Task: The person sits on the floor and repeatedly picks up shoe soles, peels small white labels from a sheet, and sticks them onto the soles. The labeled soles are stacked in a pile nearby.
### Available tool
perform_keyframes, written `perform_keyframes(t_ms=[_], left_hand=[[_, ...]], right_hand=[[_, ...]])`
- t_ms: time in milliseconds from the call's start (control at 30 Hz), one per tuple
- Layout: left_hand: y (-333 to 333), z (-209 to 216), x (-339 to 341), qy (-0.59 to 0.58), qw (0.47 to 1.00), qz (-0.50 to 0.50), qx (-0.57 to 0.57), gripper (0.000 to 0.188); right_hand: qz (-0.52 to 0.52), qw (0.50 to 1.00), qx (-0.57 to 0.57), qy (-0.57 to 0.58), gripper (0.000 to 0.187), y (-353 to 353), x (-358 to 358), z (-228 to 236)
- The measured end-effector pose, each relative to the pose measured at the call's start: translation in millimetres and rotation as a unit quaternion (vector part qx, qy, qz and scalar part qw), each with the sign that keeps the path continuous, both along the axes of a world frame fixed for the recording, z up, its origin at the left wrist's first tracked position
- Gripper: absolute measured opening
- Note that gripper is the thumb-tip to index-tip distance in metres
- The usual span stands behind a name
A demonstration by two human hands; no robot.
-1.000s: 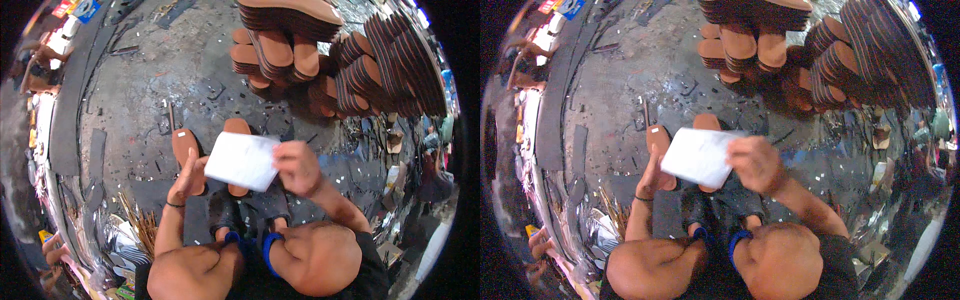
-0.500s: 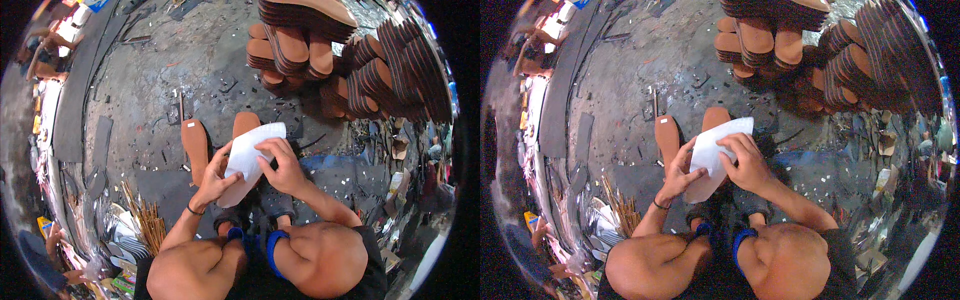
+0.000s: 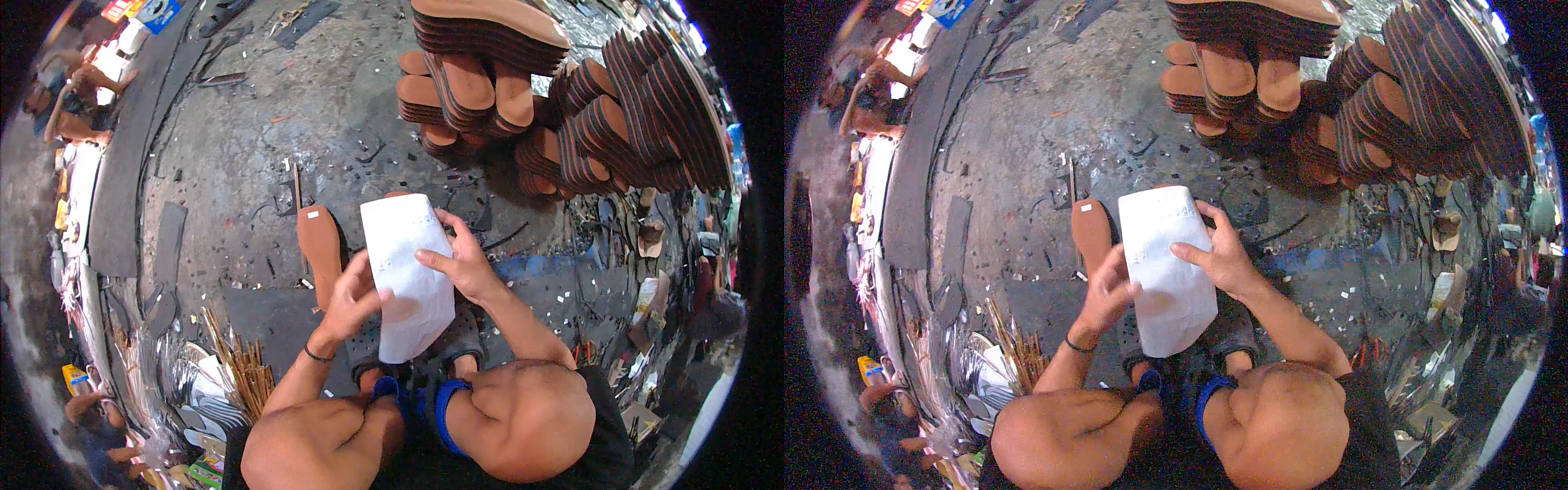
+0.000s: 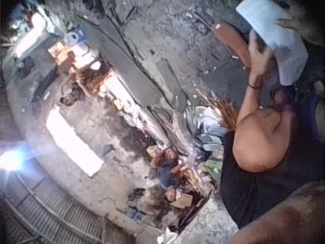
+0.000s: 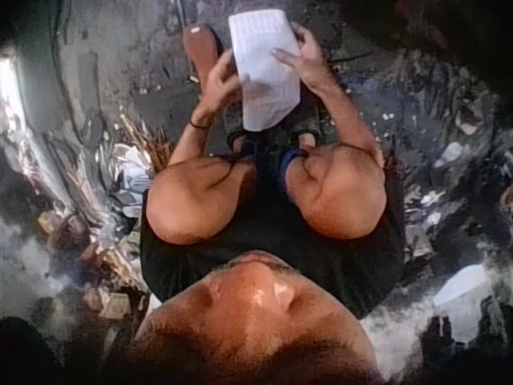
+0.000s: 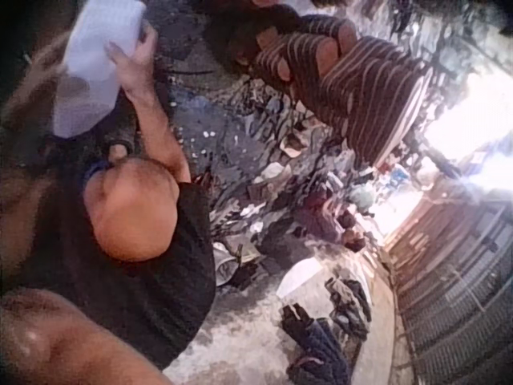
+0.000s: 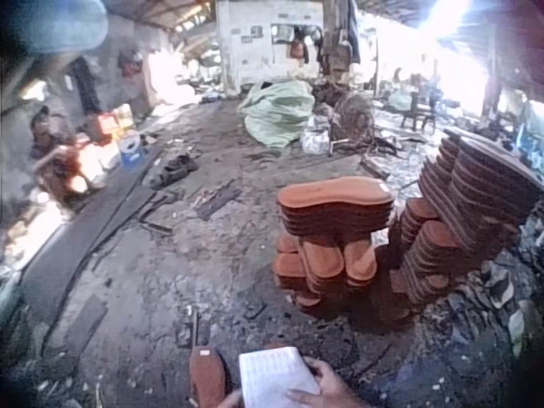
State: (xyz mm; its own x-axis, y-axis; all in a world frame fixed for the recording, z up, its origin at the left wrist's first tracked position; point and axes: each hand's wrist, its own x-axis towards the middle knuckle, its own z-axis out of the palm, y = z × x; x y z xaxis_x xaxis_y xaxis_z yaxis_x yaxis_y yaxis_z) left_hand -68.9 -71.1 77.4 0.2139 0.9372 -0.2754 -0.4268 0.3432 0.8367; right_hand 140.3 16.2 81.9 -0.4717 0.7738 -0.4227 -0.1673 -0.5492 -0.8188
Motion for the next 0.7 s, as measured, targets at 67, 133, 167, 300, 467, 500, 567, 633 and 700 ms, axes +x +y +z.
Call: perform_keyframes(t_ms=[67,133,167,300,467,500,567,633,700], left_hand=[[9,13,3,0.084,0.99,0.091,-0.067,0.052],[10,15,1,0.156,0.98,0.104,-0.068,0.042],[10,15,2,0.156,0.98,0.106,-0.055,0.039],[6,17,9,0.142,0.986,0.086,-0.001,0.032],[3,27,12,0.195,0.977,0.088,-0.027,0.02],[3,27,11,0.205,0.974,0.094,-0.036,0.02],[5,28,10,0.224,0.968,0.104,-0.051,0.023],[5,21,9,0.158,0.978,0.121,-0.059,0.026],[5,18,7,0.153,0.977,0.133,-0.073,0.028]], right_hand=[[-0.031,0.987,0.125,-0.099,0.079,-8,-8,-2],[-0.047,0.923,0.316,-0.213,0.068,-5,-13,4],[-0.048,0.855,0.435,-0.277,0.061,2,-12,16],[0.084,0.789,0.553,-0.256,0.022,4,-23,41],[0.102,0.733,0.612,-0.277,0.018,9,-26,39],[0.109,0.728,0.617,-0.278,0.017,9,-25,38],[0.096,0.738,0.611,-0.269,0.015,8,-27,39],[0.084,0.742,0.608,-0.268,0.015,6,-27,42],[0.071,0.741,0.608,-0.276,0.014,5,-26,48]])
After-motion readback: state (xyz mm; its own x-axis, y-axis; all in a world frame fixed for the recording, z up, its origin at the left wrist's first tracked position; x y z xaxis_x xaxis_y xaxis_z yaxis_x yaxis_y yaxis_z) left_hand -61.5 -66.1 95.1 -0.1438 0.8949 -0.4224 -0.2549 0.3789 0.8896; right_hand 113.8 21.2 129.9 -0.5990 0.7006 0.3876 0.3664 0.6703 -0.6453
